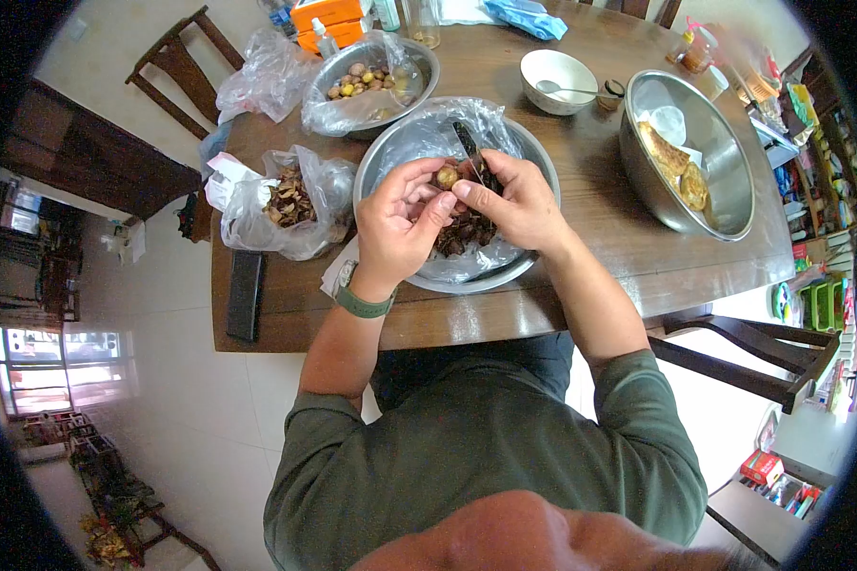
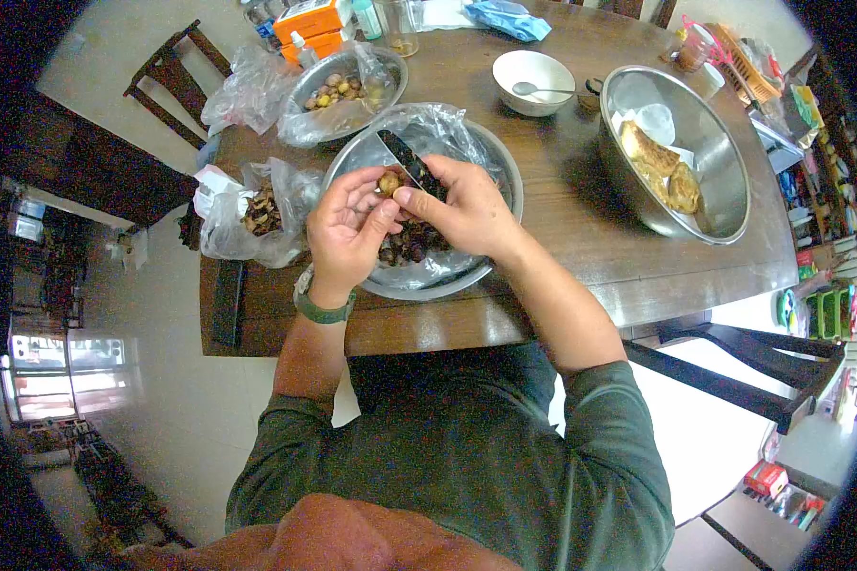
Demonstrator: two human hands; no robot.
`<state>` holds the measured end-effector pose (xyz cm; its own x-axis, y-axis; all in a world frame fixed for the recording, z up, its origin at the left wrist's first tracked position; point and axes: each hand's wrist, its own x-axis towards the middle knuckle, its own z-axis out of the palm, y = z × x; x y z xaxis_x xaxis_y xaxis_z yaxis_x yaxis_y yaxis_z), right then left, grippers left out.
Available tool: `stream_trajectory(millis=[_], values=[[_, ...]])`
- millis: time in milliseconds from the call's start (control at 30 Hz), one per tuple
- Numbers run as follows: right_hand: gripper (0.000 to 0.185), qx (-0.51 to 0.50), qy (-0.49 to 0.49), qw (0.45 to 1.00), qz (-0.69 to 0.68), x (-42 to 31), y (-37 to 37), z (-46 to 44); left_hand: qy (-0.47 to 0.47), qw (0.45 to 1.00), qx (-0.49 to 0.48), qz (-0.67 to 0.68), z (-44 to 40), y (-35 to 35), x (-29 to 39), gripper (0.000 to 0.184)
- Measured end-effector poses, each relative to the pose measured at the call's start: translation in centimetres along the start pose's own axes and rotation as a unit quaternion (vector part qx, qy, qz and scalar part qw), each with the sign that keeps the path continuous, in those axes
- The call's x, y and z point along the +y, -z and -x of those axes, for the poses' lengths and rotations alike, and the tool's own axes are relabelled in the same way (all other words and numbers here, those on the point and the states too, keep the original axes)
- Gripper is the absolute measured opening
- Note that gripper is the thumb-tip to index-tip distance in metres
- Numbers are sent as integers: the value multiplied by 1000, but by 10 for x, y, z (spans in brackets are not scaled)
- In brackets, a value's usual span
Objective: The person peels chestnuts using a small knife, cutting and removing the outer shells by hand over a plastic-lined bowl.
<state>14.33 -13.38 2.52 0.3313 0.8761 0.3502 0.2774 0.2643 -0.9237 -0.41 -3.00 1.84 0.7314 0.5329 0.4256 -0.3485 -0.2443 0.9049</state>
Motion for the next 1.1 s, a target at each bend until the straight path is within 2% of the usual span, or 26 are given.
stream_trajectory(millis=[67,267,367,467,667,867,967,1100], values=[[23,-1,-10,999,-34,3,-1,0,8,1000,-8,17,0,2,-2,35],[14,-32,-19,999,14,-5,2,1,33,998,4,55,0,2,-4,37],[13,-16,0,999,44,-4,0,0,10,999,27,25,0,-7,2,35],[12,-24,0,998,58,-6,0,-1,-16,996,12,-85,2,-3,-8,32],[13,-36,-21,998,48,-3,0,-1,-37,990,28,-135,2,-5,-9,25],[21,-33,-27,999,30,4,-2,-2,7,992,29,-120,2,-7,-2,24],[18,-56,-22,998,18,-9,-1,-2,17,995,24,-97,4,-3,-5,24],[18,-30,-53,998,9,-3,-1,-2,47,998,41,1,0,7,3,33]])
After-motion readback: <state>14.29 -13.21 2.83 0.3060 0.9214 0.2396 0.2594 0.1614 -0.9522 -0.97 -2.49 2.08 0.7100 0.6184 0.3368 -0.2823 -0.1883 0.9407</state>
